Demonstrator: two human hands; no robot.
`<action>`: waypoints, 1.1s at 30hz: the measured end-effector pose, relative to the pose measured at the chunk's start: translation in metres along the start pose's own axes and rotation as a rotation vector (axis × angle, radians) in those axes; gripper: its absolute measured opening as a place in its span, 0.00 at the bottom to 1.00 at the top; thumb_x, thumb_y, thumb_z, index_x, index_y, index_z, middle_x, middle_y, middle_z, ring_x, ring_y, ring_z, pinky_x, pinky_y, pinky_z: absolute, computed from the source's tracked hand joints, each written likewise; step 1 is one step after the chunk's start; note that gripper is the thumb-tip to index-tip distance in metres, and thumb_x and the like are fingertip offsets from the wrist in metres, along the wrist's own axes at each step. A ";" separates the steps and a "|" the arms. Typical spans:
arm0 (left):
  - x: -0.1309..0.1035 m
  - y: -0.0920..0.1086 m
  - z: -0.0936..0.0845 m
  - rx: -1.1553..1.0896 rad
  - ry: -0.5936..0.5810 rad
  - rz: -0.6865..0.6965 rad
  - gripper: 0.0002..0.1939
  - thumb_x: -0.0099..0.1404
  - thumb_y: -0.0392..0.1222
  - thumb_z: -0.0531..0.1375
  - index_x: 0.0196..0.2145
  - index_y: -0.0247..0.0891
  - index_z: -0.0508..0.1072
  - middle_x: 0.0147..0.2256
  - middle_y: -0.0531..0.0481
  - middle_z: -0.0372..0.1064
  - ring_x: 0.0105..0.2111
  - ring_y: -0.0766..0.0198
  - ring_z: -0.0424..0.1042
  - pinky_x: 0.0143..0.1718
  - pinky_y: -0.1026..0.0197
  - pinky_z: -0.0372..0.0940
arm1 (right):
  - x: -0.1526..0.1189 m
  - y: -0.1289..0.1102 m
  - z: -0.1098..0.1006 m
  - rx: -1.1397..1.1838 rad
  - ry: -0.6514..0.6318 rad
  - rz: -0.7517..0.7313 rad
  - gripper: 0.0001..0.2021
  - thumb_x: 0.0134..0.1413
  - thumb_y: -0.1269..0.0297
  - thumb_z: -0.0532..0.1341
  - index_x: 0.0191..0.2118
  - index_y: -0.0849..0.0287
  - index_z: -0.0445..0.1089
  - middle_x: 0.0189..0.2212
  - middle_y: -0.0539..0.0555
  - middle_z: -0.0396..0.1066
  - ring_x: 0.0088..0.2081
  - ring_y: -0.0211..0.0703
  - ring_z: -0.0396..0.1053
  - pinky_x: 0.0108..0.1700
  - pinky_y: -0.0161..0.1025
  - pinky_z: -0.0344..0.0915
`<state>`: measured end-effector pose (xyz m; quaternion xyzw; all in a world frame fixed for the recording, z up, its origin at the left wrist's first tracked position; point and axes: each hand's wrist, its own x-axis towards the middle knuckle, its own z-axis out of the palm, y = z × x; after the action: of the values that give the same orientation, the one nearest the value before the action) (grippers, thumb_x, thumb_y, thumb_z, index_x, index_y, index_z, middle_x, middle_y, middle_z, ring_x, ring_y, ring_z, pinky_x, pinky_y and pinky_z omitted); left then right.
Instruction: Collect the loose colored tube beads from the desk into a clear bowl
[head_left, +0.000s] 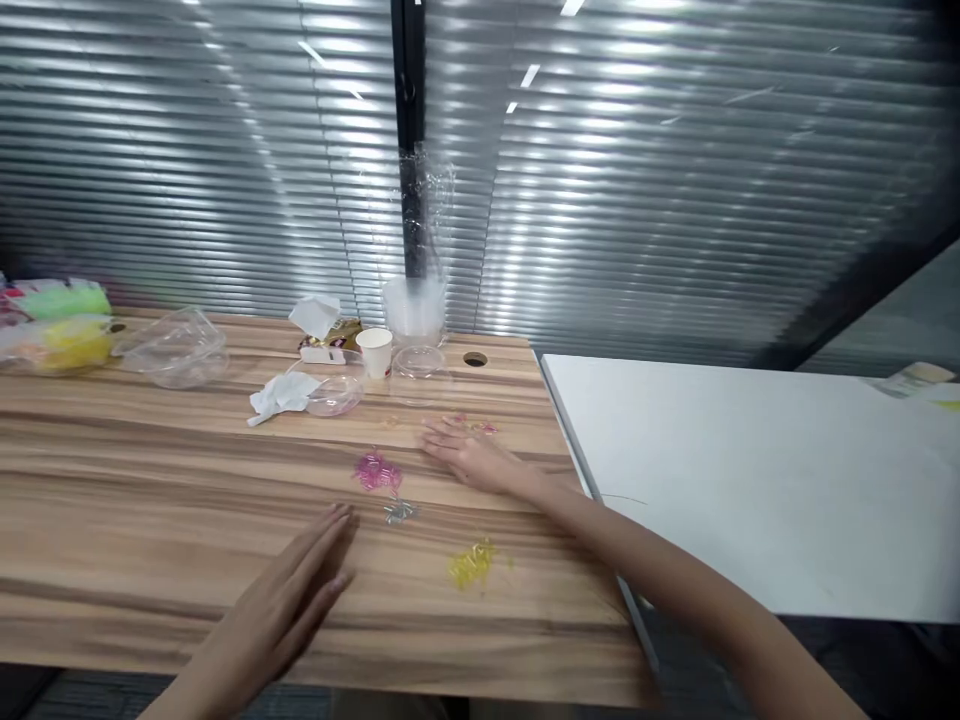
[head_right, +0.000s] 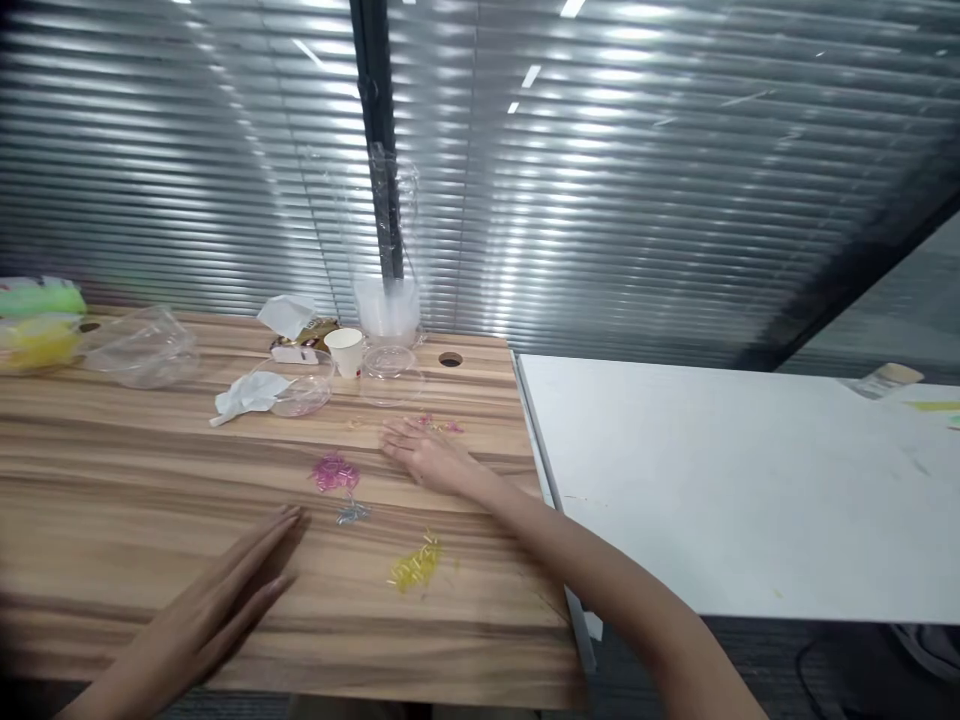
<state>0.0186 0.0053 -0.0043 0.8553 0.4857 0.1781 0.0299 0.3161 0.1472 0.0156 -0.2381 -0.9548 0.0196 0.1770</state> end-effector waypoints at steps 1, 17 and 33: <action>0.005 0.006 0.001 -0.007 -0.025 0.031 0.31 0.67 0.49 0.51 0.64 0.48 0.45 0.62 0.52 0.50 0.58 0.56 0.57 0.57 0.55 0.58 | 0.000 -0.003 0.002 -0.011 -0.016 -0.019 0.20 0.59 0.79 0.50 0.55 0.65 0.63 0.57 0.61 0.60 0.61 0.45 0.53 0.61 0.47 0.53; 0.049 0.026 0.002 -0.135 -0.126 0.016 0.26 0.69 0.46 0.48 0.62 0.44 0.49 0.61 0.46 0.54 0.59 0.58 0.56 0.58 0.52 0.56 | -0.005 -0.007 0.022 -0.020 0.092 0.053 0.17 0.62 0.73 0.47 0.54 0.69 0.61 0.55 0.67 0.61 0.60 0.47 0.53 0.61 0.50 0.53; 0.060 0.029 0.021 -0.201 -0.064 -0.021 0.25 0.68 0.45 0.48 0.61 0.38 0.52 0.60 0.42 0.55 0.59 0.57 0.56 0.59 0.52 0.55 | -0.023 -0.053 -0.018 0.612 -0.049 0.032 0.24 0.62 0.76 0.47 0.62 0.54 0.53 0.60 0.51 0.55 0.60 0.37 0.55 0.61 0.38 0.53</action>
<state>0.0777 0.0432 -0.0010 0.8481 0.4731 0.1979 0.1328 0.3179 0.0889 0.0311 -0.1884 -0.9045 0.3150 0.2171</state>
